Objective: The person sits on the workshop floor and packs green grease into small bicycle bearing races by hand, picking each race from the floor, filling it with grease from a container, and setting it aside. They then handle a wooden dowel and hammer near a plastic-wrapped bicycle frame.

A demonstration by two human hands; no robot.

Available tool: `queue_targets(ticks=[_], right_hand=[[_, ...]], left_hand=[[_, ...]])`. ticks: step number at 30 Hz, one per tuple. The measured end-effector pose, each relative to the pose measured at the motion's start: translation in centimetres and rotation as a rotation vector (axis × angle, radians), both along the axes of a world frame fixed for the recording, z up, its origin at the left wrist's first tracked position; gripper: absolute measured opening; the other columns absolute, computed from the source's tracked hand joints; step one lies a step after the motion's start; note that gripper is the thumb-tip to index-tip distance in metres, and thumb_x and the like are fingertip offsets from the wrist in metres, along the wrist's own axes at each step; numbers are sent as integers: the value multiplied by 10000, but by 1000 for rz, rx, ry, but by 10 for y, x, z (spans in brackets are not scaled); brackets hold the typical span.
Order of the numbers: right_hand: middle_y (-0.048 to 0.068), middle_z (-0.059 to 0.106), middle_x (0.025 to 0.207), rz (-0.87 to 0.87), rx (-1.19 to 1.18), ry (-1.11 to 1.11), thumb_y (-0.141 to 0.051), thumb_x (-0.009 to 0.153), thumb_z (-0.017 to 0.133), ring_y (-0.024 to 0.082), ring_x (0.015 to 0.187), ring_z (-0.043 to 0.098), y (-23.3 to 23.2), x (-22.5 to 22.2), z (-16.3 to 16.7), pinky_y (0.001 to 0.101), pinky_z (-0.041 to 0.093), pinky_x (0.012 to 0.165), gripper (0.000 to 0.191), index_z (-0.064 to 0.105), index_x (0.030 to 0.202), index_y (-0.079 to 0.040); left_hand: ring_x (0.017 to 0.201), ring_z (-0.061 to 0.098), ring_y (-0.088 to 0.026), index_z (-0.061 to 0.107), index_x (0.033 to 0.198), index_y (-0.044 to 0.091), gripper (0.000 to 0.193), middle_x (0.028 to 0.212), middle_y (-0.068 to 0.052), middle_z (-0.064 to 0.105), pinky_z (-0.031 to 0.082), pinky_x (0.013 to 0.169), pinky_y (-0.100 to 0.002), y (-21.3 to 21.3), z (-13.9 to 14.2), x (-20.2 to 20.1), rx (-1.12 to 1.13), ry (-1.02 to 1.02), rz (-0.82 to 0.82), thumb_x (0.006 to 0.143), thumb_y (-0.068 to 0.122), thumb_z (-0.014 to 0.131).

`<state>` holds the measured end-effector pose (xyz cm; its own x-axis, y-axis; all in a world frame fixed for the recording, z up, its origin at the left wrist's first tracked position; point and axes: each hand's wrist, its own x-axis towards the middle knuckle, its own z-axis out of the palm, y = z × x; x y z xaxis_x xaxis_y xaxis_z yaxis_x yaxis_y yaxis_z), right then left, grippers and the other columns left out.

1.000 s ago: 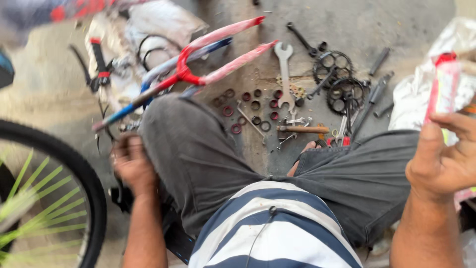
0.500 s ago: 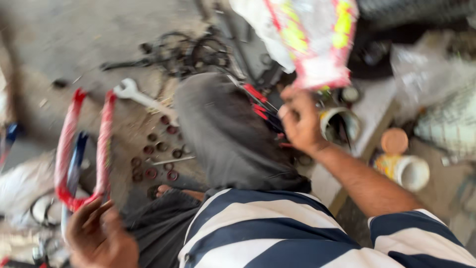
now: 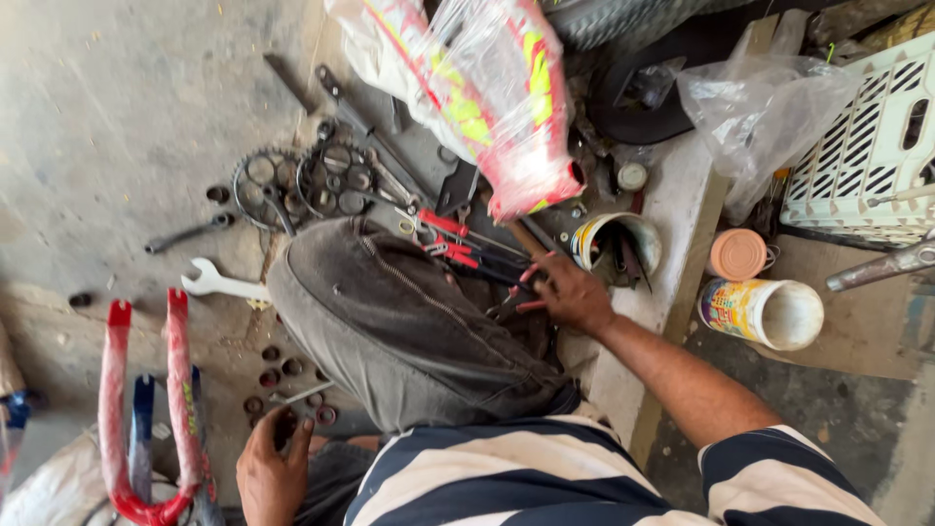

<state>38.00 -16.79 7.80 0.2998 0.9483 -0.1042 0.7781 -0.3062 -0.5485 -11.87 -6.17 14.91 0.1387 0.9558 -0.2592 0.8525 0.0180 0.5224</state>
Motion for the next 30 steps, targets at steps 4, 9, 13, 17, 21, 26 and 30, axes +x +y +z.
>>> queue_targets(ticks=[4, 9, 13, 17, 21, 26, 30], right_hand=[[147, 726, 1121, -162, 206, -115, -188, 939, 727, 360, 968, 719, 27, 63, 0, 449, 578, 806, 362, 607, 1268, -93], [114, 737, 1121, -497, 86, -49, -211, 915, 727, 325, 955, 739, 31, 143, -1, 441, 571, 859, 495, 559, 1360, -75], [236, 630, 1336, -348, -335, 77, -579, 778, 828, 390, 1208, 630, 29, 163, -2, 463, 506, 1004, 1031, 373, 1533, -44], [303, 248, 1602, -244, -613, -57, -770, 653, 811, 471, 1353, 461, 36, 145, -2, 522, 445, 1061, 1382, 115, 1614, -60], [295, 130, 1662, -283, -730, -135, -752, 618, 806, 496, 1350, 468, 41, 125, 3, 572, 466, 1049, 1386, 107, 1639, -127], [273, 253, 1620, -257, -770, -156, -708, 615, 814, 477, 1350, 485, 32, 110, 7, 582, 480, 1044, 1346, 142, 1640, -151], [267, 320, 1551, -285, -827, -121, -698, 649, 817, 481, 1343, 458, 18, 99, 4, 587, 467, 1037, 1331, 121, 1642, -150]], left_hand=[[935, 759, -249, 716, 1155, 71, 363, 1019, -116, 774, 579, 790, -390, -1, -22, -14, -42, 18, 36, 861, 276, 776], [901, 765, -232, 732, 1164, 91, 365, 982, -102, 785, 586, 797, -371, -7, -43, -31, -85, 55, 69, 857, 279, 791], [855, 768, -221, 743, 1168, 117, 385, 963, -94, 782, 594, 780, -368, -10, -53, -37, -79, 107, 77, 825, 282, 805], [856, 768, -220, 740, 1152, 110, 382, 950, -93, 783, 592, 780, -372, -3, -55, -32, -58, 115, 65, 818, 282, 809], [877, 757, -242, 724, 1168, 93, 391, 959, -95, 782, 584, 788, -383, 12, -46, -20, -74, 147, 7, 839, 295, 790], [907, 745, -273, 712, 1199, 88, 410, 1004, -117, 769, 572, 809, -402, 34, -32, 1, -115, 160, -50, 860, 313, 759], [909, 742, -279, 697, 1198, 89, 421, 1016, -117, 767, 568, 802, -413, 47, -25, 16, -123, 174, -106, 856, 325, 760]])
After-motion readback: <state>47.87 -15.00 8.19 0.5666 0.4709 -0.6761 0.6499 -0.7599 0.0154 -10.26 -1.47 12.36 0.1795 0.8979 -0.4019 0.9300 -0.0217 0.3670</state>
